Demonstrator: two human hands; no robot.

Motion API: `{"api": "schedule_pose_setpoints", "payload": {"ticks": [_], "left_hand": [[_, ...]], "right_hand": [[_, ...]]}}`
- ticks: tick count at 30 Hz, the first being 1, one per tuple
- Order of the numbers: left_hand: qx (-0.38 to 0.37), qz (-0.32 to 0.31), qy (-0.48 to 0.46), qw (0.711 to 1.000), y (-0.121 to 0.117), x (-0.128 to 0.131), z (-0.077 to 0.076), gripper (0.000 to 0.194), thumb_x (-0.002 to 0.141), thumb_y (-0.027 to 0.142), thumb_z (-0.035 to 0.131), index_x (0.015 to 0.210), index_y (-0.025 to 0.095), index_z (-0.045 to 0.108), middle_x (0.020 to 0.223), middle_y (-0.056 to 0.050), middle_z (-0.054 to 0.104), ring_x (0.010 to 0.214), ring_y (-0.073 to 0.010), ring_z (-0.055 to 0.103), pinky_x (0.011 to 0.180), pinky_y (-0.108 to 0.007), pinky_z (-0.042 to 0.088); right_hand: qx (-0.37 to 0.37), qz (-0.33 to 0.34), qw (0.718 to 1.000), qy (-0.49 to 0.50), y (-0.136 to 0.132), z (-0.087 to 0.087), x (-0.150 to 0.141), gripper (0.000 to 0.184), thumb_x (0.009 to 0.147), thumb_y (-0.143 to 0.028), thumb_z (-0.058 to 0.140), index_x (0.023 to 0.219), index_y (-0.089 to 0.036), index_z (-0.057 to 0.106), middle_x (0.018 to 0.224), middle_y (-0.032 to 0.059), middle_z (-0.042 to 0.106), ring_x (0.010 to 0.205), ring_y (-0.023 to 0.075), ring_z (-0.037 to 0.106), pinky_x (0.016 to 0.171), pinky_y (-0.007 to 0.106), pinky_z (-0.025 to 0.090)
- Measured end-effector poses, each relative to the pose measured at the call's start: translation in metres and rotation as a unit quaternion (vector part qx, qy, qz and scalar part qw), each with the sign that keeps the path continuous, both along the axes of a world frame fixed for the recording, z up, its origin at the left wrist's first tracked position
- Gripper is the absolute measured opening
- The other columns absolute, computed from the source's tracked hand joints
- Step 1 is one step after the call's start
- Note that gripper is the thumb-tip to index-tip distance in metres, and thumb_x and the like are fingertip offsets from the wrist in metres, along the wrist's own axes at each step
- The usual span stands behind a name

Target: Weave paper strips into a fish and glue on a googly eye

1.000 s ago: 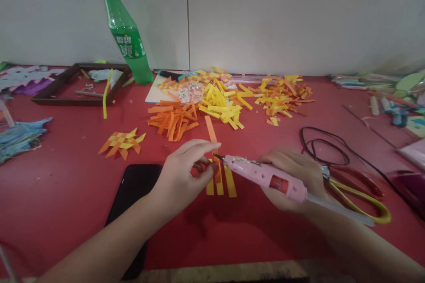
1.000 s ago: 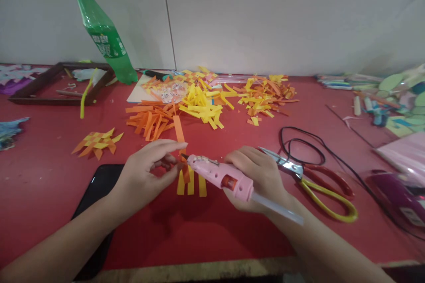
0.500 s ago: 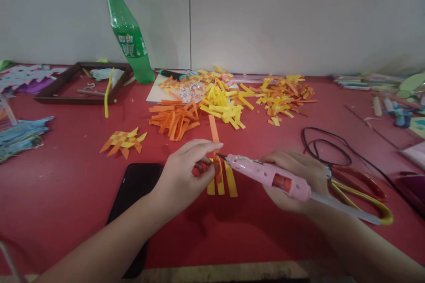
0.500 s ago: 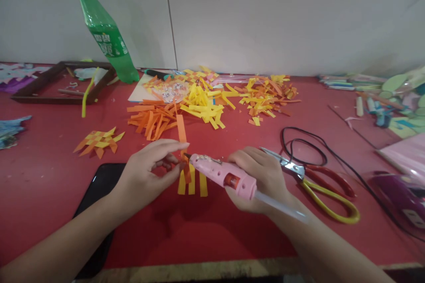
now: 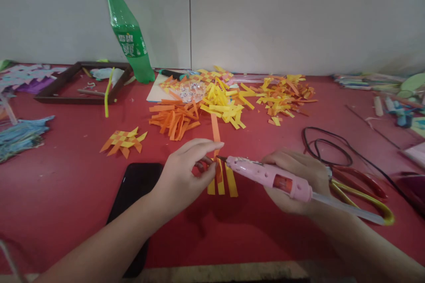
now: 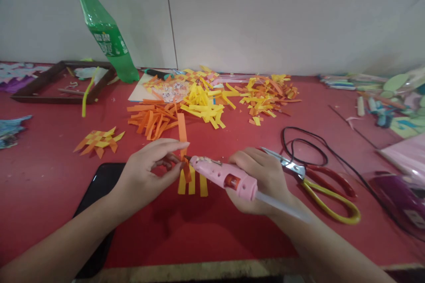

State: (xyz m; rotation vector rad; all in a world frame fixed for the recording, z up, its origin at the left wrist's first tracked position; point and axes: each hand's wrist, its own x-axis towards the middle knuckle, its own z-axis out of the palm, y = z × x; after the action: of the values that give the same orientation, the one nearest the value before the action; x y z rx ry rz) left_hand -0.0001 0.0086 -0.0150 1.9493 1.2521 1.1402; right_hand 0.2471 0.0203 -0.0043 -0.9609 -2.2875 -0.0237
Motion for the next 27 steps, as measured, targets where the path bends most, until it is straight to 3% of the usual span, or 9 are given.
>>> {"api": "schedule_pose_setpoints", "payload": {"ticks": [14,18,23,27], "left_hand": [[-0.004,0.000,0.000,1.000,-0.001,0.000,0.001,0.036,0.082,0.007,0.060,0.115,0.021,0.068,0.109,-0.004,0.069,0.070,-0.0067,0.067,0.066,-0.017,0.058],[-0.035,0.003,-0.031,0.999,-0.001,0.000,0.002,0.036,0.082,0.009,0.061,0.114,0.022,0.069,0.110,-0.005,0.069,0.070,-0.0091,0.068,0.065,-0.020,0.059],[-0.111,0.030,-0.135,0.984,0.003,-0.001,0.006,0.033,0.080,0.014,0.066,0.113,0.020,0.068,0.104,-0.007,0.072,0.072,-0.0135,0.070,0.067,-0.026,0.062],[-0.161,0.044,-0.174,0.971,0.006,-0.004,0.007,0.039,0.079,0.015,0.066,0.118,0.019,0.066,0.089,-0.006,0.074,0.073,-0.0167,0.071,0.066,-0.028,0.062]], "right_hand": [[0.002,-0.012,1.000,0.007,0.000,0.001,-0.002,0.008,0.072,-0.017,0.059,0.078,-0.021,0.056,0.062,-0.0004,0.060,0.053,0.0138,0.055,0.050,0.027,0.040],[-0.003,-0.025,1.000,0.005,0.004,0.000,0.002,0.008,0.074,-0.018,0.059,0.081,-0.021,0.057,0.065,0.0007,0.062,0.055,0.0148,0.058,0.053,0.028,0.043],[-0.028,-0.072,0.992,-0.099,0.031,-0.006,0.039,0.022,0.080,-0.025,0.062,0.102,-0.022,0.061,0.084,0.0065,0.072,0.069,0.0206,0.066,0.060,0.031,0.047],[-0.054,-0.077,0.981,-0.169,0.061,-0.012,0.083,0.045,0.076,-0.007,0.056,0.118,-0.020,0.063,0.105,0.0141,0.072,0.094,0.0284,0.067,0.073,0.041,0.048]]}}
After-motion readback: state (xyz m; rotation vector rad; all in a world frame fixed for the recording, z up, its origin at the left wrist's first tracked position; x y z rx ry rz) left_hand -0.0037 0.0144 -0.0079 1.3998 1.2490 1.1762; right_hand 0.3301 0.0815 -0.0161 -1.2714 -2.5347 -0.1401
